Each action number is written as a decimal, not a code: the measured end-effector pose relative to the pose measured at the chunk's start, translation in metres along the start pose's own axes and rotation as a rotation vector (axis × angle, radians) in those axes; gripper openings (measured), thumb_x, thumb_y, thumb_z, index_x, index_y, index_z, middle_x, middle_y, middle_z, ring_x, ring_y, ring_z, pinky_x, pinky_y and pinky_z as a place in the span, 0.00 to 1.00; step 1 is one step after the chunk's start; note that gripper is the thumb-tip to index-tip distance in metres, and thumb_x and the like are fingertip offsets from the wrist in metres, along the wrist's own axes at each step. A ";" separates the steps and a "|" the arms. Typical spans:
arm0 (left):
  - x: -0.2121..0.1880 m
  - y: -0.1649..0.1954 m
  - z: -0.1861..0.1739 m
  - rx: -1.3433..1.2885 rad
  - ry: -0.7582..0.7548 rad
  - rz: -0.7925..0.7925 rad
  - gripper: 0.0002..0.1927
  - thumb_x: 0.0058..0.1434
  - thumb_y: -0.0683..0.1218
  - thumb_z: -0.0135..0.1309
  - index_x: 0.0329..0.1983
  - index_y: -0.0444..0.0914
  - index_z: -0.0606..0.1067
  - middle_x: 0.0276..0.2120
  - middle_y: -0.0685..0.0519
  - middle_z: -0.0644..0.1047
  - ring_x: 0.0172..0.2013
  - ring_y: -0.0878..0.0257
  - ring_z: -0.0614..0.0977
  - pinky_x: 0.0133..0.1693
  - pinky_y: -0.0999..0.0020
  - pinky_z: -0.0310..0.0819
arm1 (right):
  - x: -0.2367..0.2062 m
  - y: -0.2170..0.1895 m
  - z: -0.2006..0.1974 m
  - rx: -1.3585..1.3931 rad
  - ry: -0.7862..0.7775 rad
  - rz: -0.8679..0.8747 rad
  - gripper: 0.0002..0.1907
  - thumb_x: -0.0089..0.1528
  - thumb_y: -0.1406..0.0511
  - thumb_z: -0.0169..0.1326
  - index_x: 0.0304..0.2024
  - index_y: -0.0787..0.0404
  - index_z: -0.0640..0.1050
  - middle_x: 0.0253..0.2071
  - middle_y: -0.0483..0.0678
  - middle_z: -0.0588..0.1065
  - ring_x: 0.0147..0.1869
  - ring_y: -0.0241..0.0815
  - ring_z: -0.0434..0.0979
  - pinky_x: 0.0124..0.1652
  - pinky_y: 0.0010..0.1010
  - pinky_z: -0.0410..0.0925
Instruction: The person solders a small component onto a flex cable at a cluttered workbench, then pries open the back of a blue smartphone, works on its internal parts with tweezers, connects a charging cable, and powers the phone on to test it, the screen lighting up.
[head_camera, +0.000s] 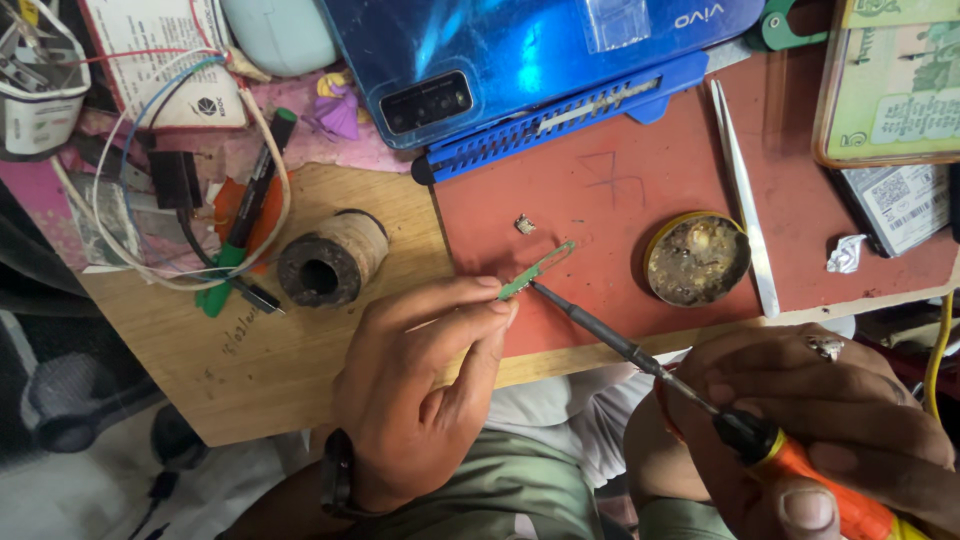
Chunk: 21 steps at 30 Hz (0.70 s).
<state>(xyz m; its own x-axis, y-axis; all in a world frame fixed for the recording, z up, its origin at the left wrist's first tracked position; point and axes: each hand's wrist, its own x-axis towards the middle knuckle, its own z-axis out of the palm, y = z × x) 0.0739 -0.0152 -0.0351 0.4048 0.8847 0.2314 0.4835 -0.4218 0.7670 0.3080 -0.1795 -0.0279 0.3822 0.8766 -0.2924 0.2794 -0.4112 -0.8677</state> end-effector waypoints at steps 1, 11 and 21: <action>0.000 0.000 0.000 0.003 -0.004 0.002 0.16 0.62 0.34 0.69 0.48 0.38 0.75 0.47 0.51 0.80 0.48 0.58 0.84 0.47 0.70 0.81 | 0.001 0.000 0.001 0.010 -0.007 -0.009 0.32 0.69 0.44 0.51 0.41 0.70 0.74 0.42 0.56 0.78 0.47 0.43 0.84 0.49 0.29 0.79; 0.001 0.003 0.000 0.018 0.002 -0.018 0.17 0.62 0.35 0.70 0.48 0.39 0.75 0.47 0.52 0.81 0.48 0.59 0.84 0.46 0.71 0.81 | 0.006 -0.019 0.013 0.100 0.054 0.007 0.32 0.67 0.45 0.53 0.40 0.71 0.70 0.43 0.58 0.76 0.49 0.45 0.83 0.49 0.34 0.81; 0.002 0.002 -0.003 0.005 0.014 -0.018 0.16 0.63 0.35 0.70 0.48 0.38 0.75 0.47 0.51 0.80 0.49 0.59 0.85 0.47 0.71 0.82 | 0.015 -0.010 0.007 -0.154 0.024 -0.201 0.27 0.71 0.46 0.51 0.41 0.65 0.73 0.39 0.50 0.78 0.45 0.38 0.83 0.47 0.24 0.74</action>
<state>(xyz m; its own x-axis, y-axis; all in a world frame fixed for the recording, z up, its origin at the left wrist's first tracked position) 0.0731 -0.0136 -0.0313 0.3853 0.8947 0.2258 0.4945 -0.4068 0.7681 0.3045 -0.1603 -0.0265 0.3254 0.9393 -0.1086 0.4823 -0.2637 -0.8354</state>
